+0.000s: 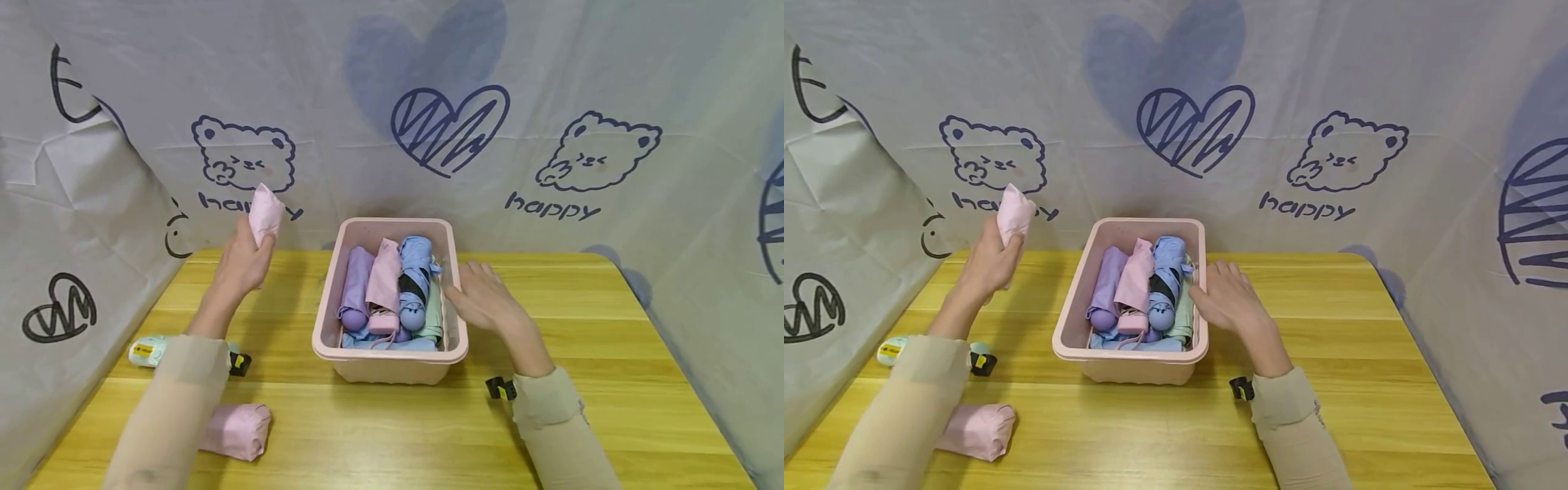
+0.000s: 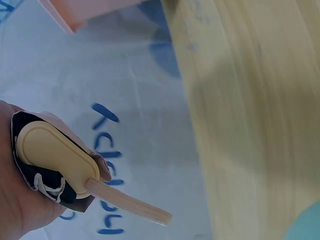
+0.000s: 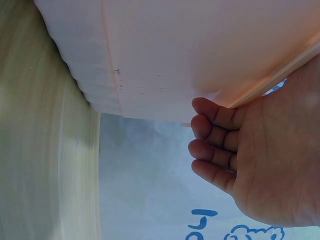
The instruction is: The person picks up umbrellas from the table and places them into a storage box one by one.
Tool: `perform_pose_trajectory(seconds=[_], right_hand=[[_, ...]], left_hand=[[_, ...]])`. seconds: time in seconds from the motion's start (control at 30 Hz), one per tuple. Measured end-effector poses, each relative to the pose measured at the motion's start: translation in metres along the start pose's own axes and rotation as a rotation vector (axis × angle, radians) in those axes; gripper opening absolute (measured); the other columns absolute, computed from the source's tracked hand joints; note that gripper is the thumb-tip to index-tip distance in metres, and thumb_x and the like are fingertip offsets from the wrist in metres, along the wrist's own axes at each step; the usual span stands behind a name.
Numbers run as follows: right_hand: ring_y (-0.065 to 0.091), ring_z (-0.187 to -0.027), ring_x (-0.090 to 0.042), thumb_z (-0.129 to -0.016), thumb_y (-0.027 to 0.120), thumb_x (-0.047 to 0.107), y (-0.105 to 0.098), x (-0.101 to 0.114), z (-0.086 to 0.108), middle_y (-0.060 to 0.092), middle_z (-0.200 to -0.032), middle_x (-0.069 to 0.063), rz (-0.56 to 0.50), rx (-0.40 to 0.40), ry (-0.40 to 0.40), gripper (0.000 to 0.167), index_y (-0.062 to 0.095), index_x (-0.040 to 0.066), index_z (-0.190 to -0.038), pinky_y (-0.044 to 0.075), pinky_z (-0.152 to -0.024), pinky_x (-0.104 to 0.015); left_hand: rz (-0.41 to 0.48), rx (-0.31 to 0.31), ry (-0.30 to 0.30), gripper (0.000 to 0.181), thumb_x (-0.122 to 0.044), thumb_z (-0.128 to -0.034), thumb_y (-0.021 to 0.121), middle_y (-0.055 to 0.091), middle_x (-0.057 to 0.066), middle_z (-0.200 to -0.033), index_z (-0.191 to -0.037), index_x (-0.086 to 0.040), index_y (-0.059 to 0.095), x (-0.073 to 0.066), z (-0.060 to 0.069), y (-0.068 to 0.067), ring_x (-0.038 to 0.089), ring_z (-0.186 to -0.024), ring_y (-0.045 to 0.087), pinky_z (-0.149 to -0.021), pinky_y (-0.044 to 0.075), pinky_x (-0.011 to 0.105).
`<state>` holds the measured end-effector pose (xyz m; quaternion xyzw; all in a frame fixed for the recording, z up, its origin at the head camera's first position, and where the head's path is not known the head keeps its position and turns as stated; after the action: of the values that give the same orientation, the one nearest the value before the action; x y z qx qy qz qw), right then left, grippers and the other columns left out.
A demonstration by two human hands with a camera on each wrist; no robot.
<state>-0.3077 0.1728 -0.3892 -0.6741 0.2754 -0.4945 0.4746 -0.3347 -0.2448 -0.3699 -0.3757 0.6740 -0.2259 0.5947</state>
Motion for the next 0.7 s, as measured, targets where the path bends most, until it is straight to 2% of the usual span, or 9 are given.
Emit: perform_pose_trajectory(seconds=[0.17, 0.47, 0.6, 0.7], right_hand=[[0.042, -0.101, -0.031, -0.105, 0.038, 0.042, 0.0, -0.001, 0.0, 0.052, -0.109, -0.015, 0.001, 0.001, 0.004, 0.053, 0.055, -0.005, -0.123, 0.038, -0.087, -0.043], [0.043, -0.103, -0.032, -0.105, 0.038, 0.042, -0.001, 0.0, 0.001, 0.053, -0.113, -0.016, 0.0, -0.002, 0.002, 0.053, 0.055, -0.004, -0.124, 0.039, -0.089, -0.046], [0.043, -0.103, -0.032, -0.105, 0.039, 0.043, 0.0, 0.0, 0.0, 0.053, -0.113, -0.016, -0.001, -0.008, -0.001, 0.052, 0.056, -0.003, -0.121, 0.039, -0.089, -0.046], [0.042, -0.102, -0.032, -0.105, 0.038, 0.043, 0.0, 0.0, 0.0, 0.053, -0.112, -0.015, 0.001, -0.008, -0.001, 0.051, 0.056, -0.003, -0.121, 0.038, -0.088, -0.045]], left_hand=[[0.006, -0.047, 0.091, 0.07, -0.043, -0.1065, 0.041, 0.054, 0.026, -0.116, -0.158, -0.001, 0.02, -0.023, 0.012, -0.002, 0.04, -0.093, 0.057, -0.074, 0.051, 0.054], [0.016, -0.107, 0.272, 0.063, -0.031, -0.1049, 0.048, 0.056, 0.028, -0.119, -0.154, 0.004, 0.028, -0.062, 0.031, -0.002, 0.042, -0.097, 0.058, -0.08, 0.051, 0.059], [0.002, -0.115, 0.357, 0.061, -0.026, -0.1033, 0.051, 0.056, 0.027, -0.118, -0.152, 0.006, 0.032, -0.079, 0.038, 0.0, 0.042, -0.098, 0.058, -0.081, 0.05, 0.06], [-0.02, -0.096, 0.402, 0.058, -0.025, -0.1033, 0.052, 0.056, 0.024, -0.116, -0.15, 0.004, 0.035, -0.092, 0.044, 0.002, 0.04, -0.096, 0.058, -0.08, 0.05, 0.059]])
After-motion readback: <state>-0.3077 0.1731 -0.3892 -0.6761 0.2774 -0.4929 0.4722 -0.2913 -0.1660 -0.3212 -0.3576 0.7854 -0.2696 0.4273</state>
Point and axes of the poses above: each hand's wrist, its own z-axis away from the middle knuckle, its own y-axis out of the palm, x = y × z, the point moved 4 cm from there along -z, towards the middle knuckle
